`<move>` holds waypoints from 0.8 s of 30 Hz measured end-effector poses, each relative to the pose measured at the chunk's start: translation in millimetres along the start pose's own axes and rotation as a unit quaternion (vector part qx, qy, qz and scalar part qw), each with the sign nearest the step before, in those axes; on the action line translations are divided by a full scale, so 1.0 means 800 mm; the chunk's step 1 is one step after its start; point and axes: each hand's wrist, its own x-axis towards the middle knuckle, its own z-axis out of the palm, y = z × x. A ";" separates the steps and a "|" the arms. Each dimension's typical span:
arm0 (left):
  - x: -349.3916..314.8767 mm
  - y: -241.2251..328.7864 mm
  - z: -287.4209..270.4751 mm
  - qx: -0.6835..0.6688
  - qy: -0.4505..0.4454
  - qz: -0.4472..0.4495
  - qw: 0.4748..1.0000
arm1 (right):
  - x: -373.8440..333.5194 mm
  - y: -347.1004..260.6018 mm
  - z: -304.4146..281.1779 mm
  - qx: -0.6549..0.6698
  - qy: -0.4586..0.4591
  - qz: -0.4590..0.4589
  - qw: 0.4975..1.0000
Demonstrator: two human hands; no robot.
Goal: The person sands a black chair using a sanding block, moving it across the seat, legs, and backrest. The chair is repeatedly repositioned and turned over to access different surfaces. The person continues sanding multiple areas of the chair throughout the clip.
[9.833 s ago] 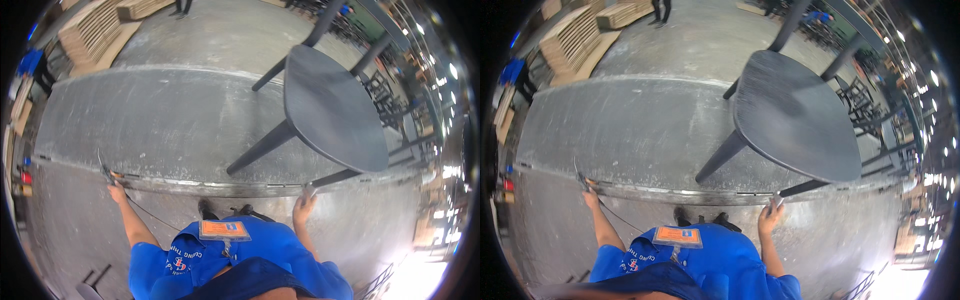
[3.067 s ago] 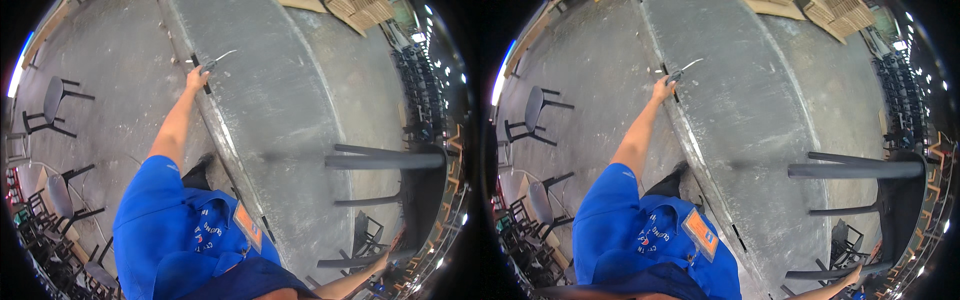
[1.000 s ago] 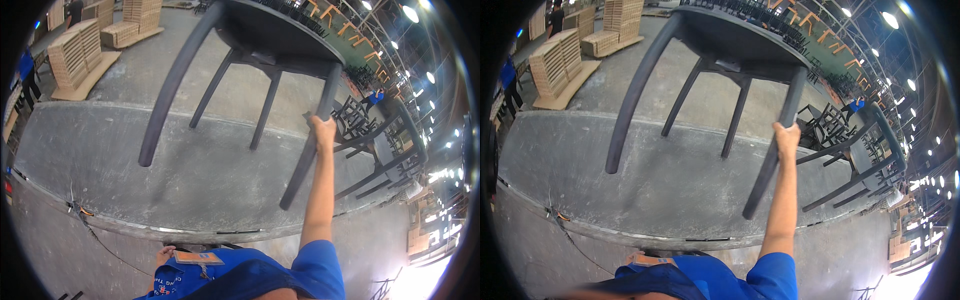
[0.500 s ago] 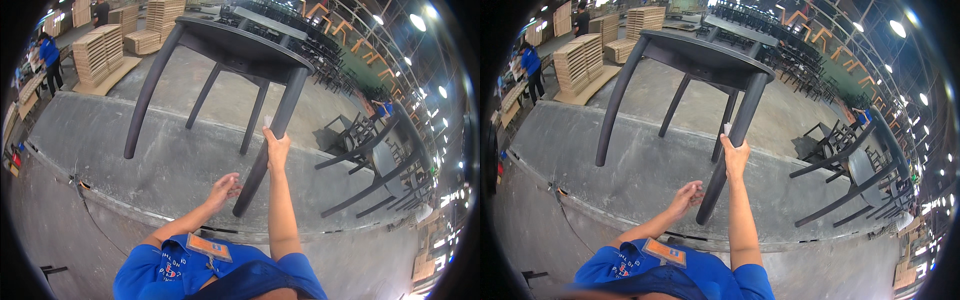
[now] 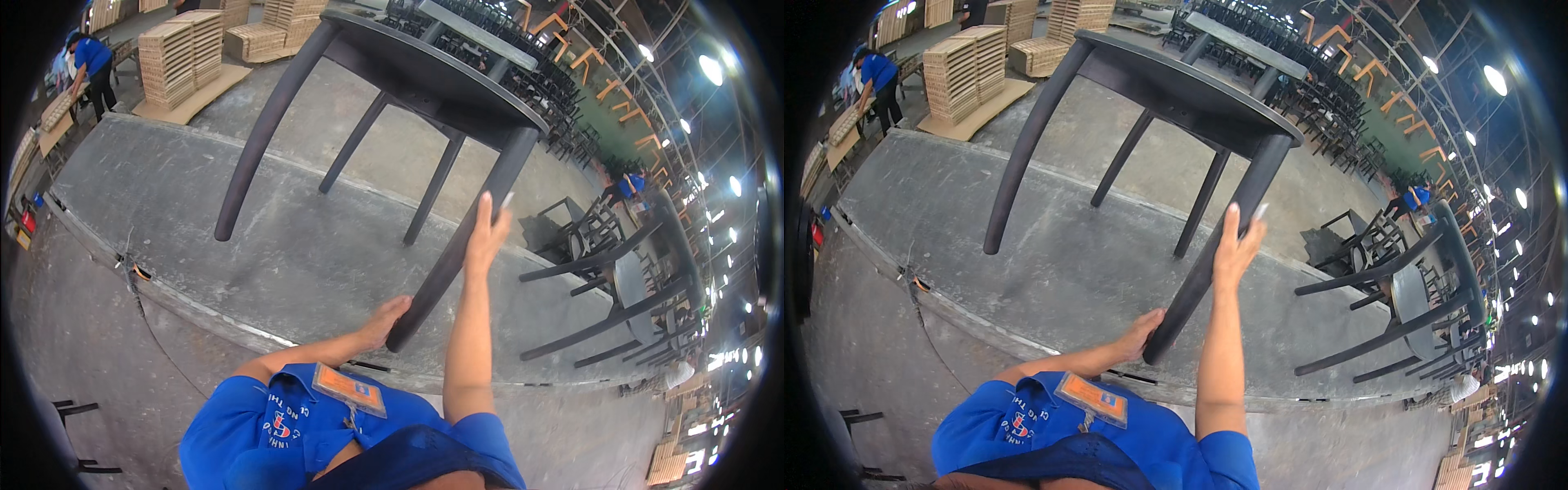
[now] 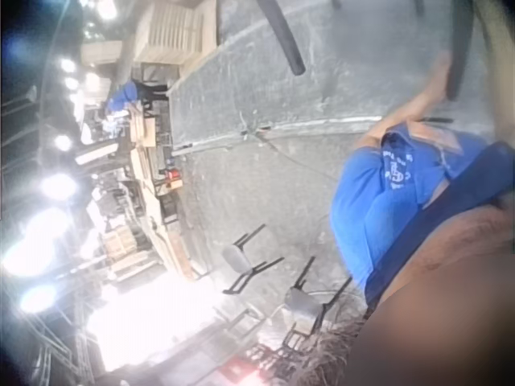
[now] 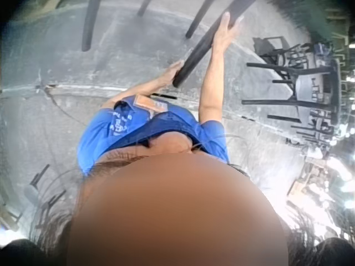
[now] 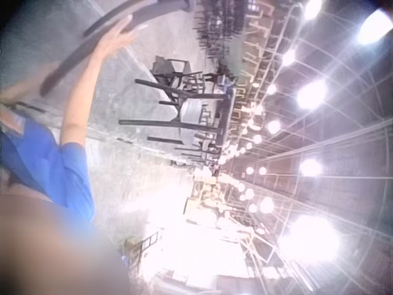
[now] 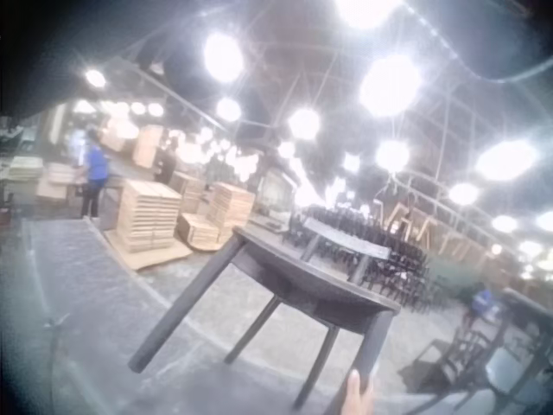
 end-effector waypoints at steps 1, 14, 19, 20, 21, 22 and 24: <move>0.000 -0.003 -0.002 0.008 0.005 0.013 1.000 | 0.015 -0.006 0.001 -0.063 0.019 -0.054 0.996; -0.079 0.192 -0.120 0.549 0.299 0.489 0.609 | 0.072 -0.029 0.024 -0.146 -0.040 0.062 0.986; -0.092 0.340 -0.205 0.575 0.487 0.497 0.430 | 0.012 -0.011 0.015 -0.039 -0.057 0.161 0.985; -0.088 0.353 -0.211 0.542 0.487 0.465 0.504 | 0.006 -0.009 0.014 -0.051 -0.054 0.169 0.983; -0.084 0.363 -0.214 0.498 0.485 0.414 0.588 | 0.002 -0.007 0.014 -0.061 -0.048 0.176 0.981; -0.082 0.369 -0.215 0.503 0.478 0.394 0.603 | 0.000 -0.006 0.015 -0.067 -0.047 0.171 0.982; -0.076 0.377 -0.215 0.543 0.451 0.434 0.559 | -0.003 -0.002 0.018 -0.083 -0.042 0.160 0.983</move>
